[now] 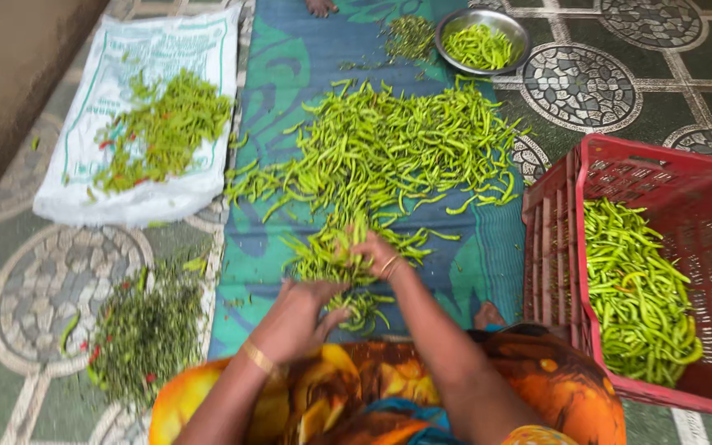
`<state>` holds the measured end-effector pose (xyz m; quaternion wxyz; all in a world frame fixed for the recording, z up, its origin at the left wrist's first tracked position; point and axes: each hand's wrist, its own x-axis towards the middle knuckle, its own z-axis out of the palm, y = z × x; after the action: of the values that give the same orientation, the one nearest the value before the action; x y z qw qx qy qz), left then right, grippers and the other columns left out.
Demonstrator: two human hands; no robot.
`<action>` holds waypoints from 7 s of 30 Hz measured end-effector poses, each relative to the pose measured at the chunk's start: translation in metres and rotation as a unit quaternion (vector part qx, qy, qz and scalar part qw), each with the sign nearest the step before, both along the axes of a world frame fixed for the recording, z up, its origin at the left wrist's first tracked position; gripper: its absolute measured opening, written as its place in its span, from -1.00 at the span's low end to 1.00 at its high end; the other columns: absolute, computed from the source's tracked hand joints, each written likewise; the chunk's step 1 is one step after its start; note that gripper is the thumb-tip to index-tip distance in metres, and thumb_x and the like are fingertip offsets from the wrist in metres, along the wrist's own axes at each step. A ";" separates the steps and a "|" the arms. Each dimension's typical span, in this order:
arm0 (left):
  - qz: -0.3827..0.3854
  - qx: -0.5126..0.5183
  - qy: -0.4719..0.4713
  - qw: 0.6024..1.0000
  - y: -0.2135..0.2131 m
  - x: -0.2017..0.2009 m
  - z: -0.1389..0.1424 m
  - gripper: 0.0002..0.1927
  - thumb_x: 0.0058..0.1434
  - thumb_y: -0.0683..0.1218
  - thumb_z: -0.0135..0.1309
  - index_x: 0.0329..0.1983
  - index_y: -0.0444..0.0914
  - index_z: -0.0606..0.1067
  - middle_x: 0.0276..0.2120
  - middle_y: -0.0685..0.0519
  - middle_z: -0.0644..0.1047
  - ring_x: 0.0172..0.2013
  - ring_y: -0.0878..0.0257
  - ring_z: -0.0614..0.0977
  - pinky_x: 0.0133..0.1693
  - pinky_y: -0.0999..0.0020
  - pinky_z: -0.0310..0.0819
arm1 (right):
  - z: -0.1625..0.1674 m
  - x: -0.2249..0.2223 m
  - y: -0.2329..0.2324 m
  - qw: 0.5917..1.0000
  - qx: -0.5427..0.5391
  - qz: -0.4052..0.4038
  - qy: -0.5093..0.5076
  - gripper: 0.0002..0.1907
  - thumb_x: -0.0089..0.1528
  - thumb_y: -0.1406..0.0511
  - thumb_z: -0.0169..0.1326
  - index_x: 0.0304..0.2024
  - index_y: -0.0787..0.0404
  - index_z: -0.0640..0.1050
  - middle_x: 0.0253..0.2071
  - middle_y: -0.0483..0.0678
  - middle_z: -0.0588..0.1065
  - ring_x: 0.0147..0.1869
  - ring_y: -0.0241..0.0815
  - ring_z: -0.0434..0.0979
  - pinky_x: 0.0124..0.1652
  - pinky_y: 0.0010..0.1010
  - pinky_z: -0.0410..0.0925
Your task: The person sits on a mat on the floor with a large spread of green chilies. They pick up chilies one at a time, remove the stems by hand, drop the usable chilies into a red plastic crate, and toss rejected stems and bad chilies onto a discard pile on the floor.
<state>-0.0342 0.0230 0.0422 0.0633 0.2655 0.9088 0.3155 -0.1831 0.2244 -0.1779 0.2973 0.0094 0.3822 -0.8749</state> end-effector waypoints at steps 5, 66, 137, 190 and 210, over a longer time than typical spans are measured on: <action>0.071 0.153 0.055 0.984 0.025 -0.029 -0.040 -0.50 0.24 -0.01 0.21 0.22 -0.26 0.48 0.22 -0.27 0.45 0.20 -0.19 0.49 0.20 0.08 0.36 | 0.076 0.010 0.042 0.986 0.069 -0.018 0.149 -0.06 0.12 0.55 0.12 0.53 0.09 0.15 0.07 0.08 0.46 -0.02 -0.03 0.61 -0.23 -0.26 0.51; -0.080 0.410 -0.108 0.902 0.147 -0.061 -0.068 -0.89 0.28 -0.21 0.18 -0.37 -0.31 0.56 -0.46 0.12 0.61 -0.42 0.49 0.55 -0.37 0.47 0.50 | 0.239 0.117 0.152 0.902 0.327 0.184 0.214 0.22 0.04 0.63 0.13 0.57 -0.13 -0.18 0.33 -0.22 0.33 0.14 -0.40 0.46 -0.05 -0.56 0.41; -0.284 0.200 -0.179 0.921 0.122 -0.030 -0.056 -0.78 0.34 -0.06 0.07 -0.14 -0.28 0.63 -0.33 0.02 0.68 -0.28 0.33 0.70 -0.15 0.38 0.59 | 0.231 0.108 0.167 0.973 0.144 -0.098 0.153 -0.20 0.16 0.52 0.11 0.47 0.20 0.26 -0.10 0.10 0.51 -0.18 -0.15 0.56 -0.32 -0.40 0.46; 0.022 0.674 -0.354 0.649 0.159 -0.038 -0.080 -0.37 0.30 0.08 0.20 0.33 -0.21 0.28 0.02 -0.01 0.48 -0.01 0.20 0.55 -0.02 0.29 0.54 | 0.174 0.132 0.085 0.715 0.524 -0.063 0.459 0.10 0.11 0.60 0.11 0.55 0.19 -0.18 0.51 0.23 0.15 0.47 0.09 0.21 0.29 -0.28 0.21; 0.113 0.652 -0.322 0.677 0.138 -0.044 -0.066 -0.72 0.25 -0.07 0.27 -0.15 -0.23 0.41 -0.36 0.05 0.56 -0.47 0.30 0.60 -0.57 0.45 0.45 | 0.178 0.127 0.119 0.820 0.362 -0.153 0.417 -0.68 0.29 0.45 0.21 0.10 0.35 0.55 -0.05 -0.06 0.57 -0.04 -0.34 0.59 -0.04 -0.49 0.51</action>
<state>-0.0778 0.1613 -0.0236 0.1267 0.0167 0.4193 0.8988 -0.0565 0.3429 -0.0002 -0.0528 -0.1910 0.7524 -0.6282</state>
